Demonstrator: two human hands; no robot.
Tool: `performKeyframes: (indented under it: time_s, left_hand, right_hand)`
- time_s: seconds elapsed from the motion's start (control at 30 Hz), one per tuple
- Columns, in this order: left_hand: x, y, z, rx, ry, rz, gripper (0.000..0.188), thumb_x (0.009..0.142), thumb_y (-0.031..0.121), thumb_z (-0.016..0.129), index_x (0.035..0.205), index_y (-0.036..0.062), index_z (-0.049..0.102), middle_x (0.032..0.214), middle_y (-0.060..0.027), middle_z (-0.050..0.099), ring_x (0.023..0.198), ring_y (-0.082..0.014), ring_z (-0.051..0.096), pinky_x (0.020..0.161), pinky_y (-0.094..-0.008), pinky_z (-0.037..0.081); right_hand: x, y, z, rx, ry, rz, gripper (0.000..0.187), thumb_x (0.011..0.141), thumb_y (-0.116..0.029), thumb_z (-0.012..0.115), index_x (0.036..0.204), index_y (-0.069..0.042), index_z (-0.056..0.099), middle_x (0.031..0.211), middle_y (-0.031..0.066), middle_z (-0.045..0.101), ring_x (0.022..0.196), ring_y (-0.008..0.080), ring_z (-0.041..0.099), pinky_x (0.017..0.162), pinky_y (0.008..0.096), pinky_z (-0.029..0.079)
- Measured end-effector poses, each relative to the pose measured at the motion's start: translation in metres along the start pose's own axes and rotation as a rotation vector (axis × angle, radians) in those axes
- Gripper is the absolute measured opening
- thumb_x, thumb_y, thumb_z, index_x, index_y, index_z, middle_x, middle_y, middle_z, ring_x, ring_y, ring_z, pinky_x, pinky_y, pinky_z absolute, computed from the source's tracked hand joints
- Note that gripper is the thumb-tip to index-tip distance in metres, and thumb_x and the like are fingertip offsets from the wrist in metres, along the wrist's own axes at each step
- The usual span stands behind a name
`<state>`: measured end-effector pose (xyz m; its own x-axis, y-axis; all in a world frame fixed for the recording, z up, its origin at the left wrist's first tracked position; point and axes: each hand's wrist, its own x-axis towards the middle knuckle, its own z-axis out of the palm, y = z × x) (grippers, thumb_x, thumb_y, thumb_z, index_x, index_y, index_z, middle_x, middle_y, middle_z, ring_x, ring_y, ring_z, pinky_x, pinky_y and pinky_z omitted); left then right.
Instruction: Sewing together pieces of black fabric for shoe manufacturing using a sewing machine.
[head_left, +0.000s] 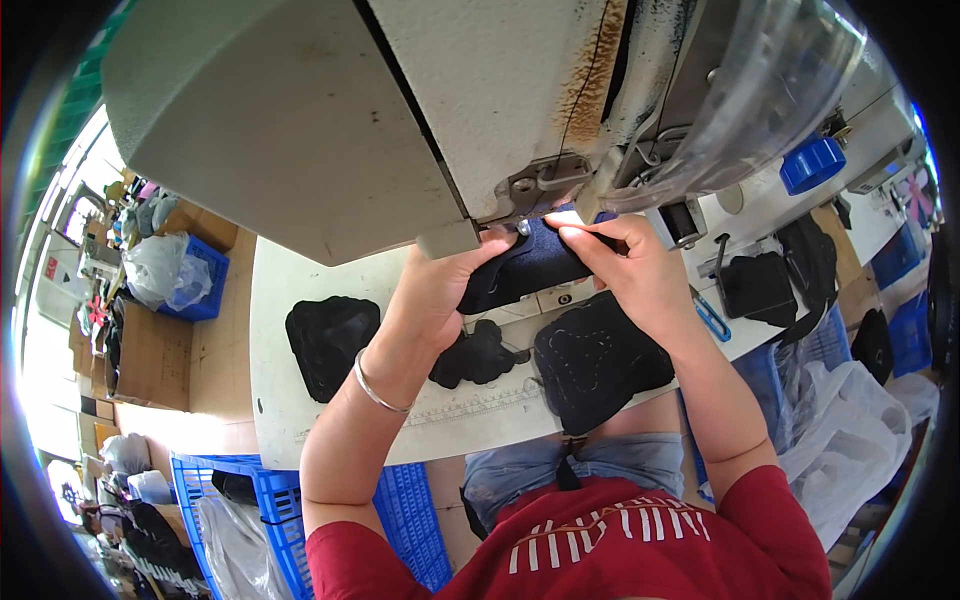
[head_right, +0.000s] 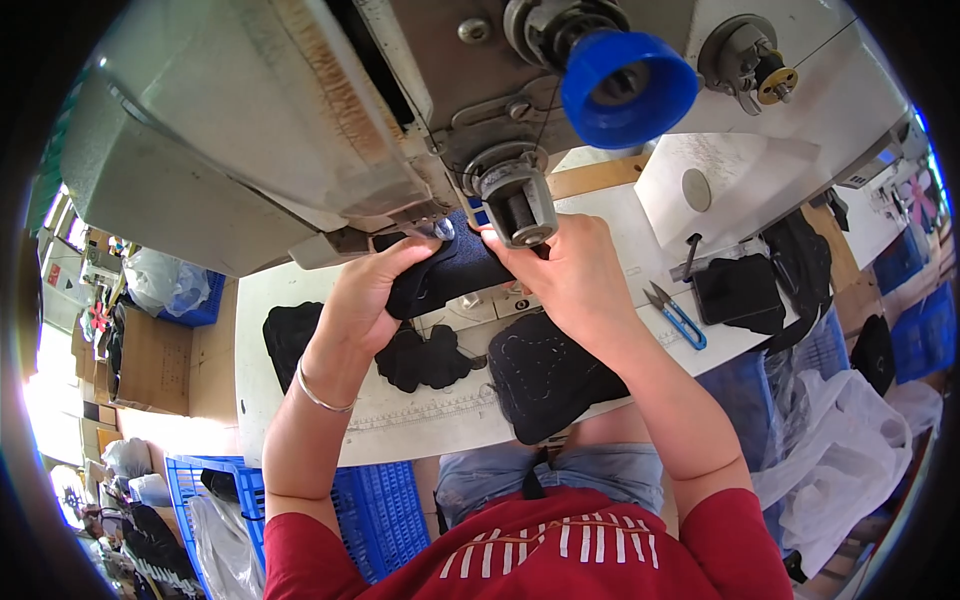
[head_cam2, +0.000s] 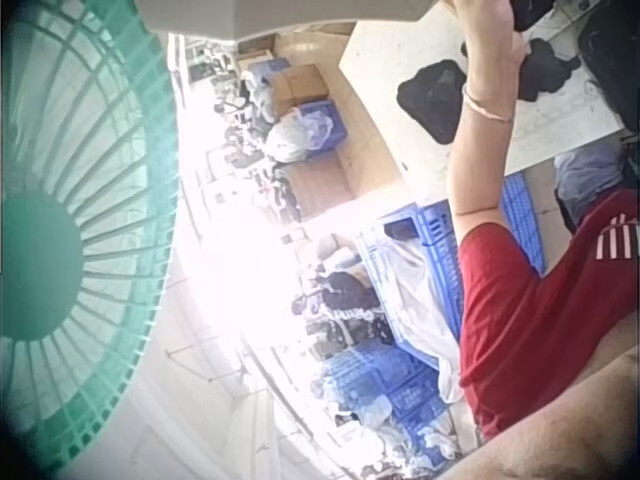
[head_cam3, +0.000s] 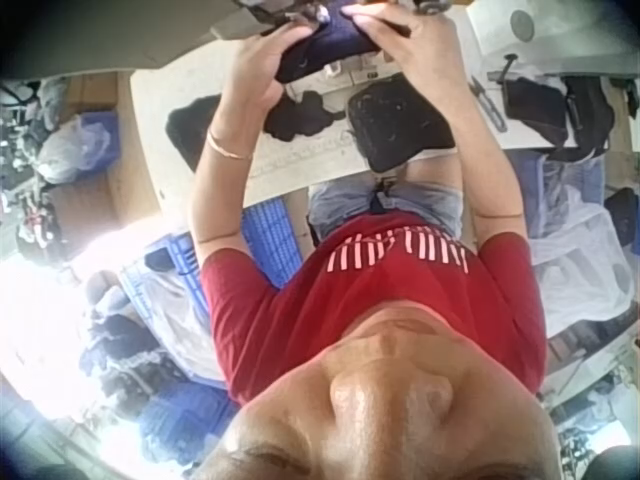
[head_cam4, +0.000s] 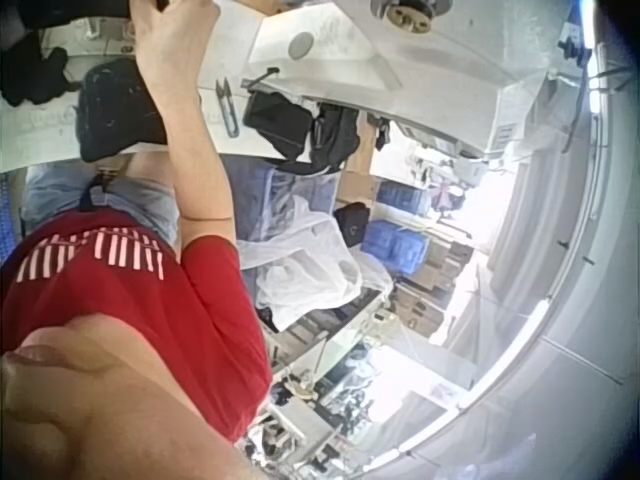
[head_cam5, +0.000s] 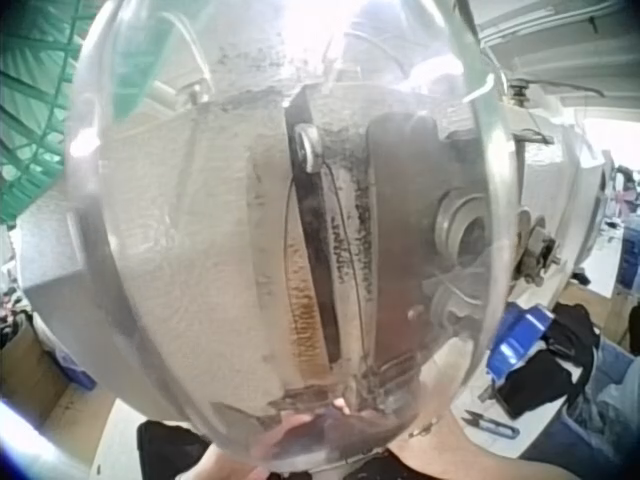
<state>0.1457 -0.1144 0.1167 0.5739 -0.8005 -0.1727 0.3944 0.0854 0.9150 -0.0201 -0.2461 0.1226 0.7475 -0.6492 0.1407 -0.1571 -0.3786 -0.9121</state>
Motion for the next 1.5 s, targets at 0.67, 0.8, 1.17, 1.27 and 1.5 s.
performKeyframes:
  time_s: [0.67, 0.8, 1.17, 1.27, 1.5]
  left_hand:
    - [-0.001, -0.011, 0.008, -0.074, 0.049, 0.093, 0.017, 0.082, -0.005, 0.068, 0.097, 0.0026, 0.066, 0.094, -0.0031, 0.067, 0.089, -0.0129, 0.061, 0.084, -0.0293, 0.048]
    - [-0.002, -0.013, 0.009, -0.095, 0.061, 0.083, 0.014, 0.083, -0.002, 0.067, 0.097, 0.0015, 0.068, 0.096, -0.0033, 0.067, 0.09, -0.0132, 0.061, 0.085, -0.0287, 0.048]
    - [-0.005, -0.026, 0.018, -0.2, 0.128, 0.168, 0.014, 0.084, 0.001, 0.067, 0.098, 0.0003, 0.07, 0.096, -0.0041, 0.07, 0.091, -0.0135, 0.063, 0.086, -0.0286, 0.048]
    - [-0.007, -0.027, 0.021, -0.184, 0.154, 0.183, 0.013, 0.088, 0.001, 0.063, 0.1, 0.0001, 0.067, 0.095, -0.006, 0.069, 0.084, -0.0156, 0.067, 0.075, -0.0304, 0.055]
    - [-0.008, -0.03, 0.026, -0.195, 0.232, 0.187, 0.013, 0.09, 0.005, 0.061, 0.101, 0.0006, 0.064, 0.091, -0.0068, 0.068, 0.076, -0.017, 0.068, 0.062, -0.0335, 0.059]
  right_hand:
    - [0.001, 0.007, 0.0, -0.138, 0.312, -0.21, 0.019, 0.082, -0.008, 0.074, 0.094, 0.001, 0.063, 0.092, 0.0097, 0.063, 0.076, 0.0218, 0.062, 0.069, 0.0338, 0.048]
    - [-0.009, 0.018, 0.001, -0.359, 0.477, -0.564, 0.034, 0.081, -0.003, 0.069, 0.113, -0.002, 0.058, 0.123, 0.0137, 0.049, 0.101, 0.0278, 0.054, 0.083, 0.0355, 0.045]
    - [-0.032, 0.011, 0.037, 0.064, 0.239, -0.275, 0.022, 0.088, -0.019, 0.072, 0.079, 0.0, 0.068, 0.069, 0.0097, 0.063, 0.063, 0.0173, 0.059, 0.059, 0.03, 0.044]
    - [-0.028, 0.004, 0.048, 0.182, 0.172, -0.146, 0.03, 0.089, -0.022, 0.071, 0.071, 0.002, 0.065, 0.061, 0.0072, 0.063, 0.053, 0.008, 0.051, 0.049, 0.0287, 0.038]
    - [-0.022, 0.001, 0.055, 0.249, 0.195, -0.078, 0.035, 0.09, -0.02, 0.069, 0.065, 0.002, 0.061, 0.051, 0.0012, 0.054, 0.051, 0.004, 0.04, 0.046, 0.0275, 0.031]
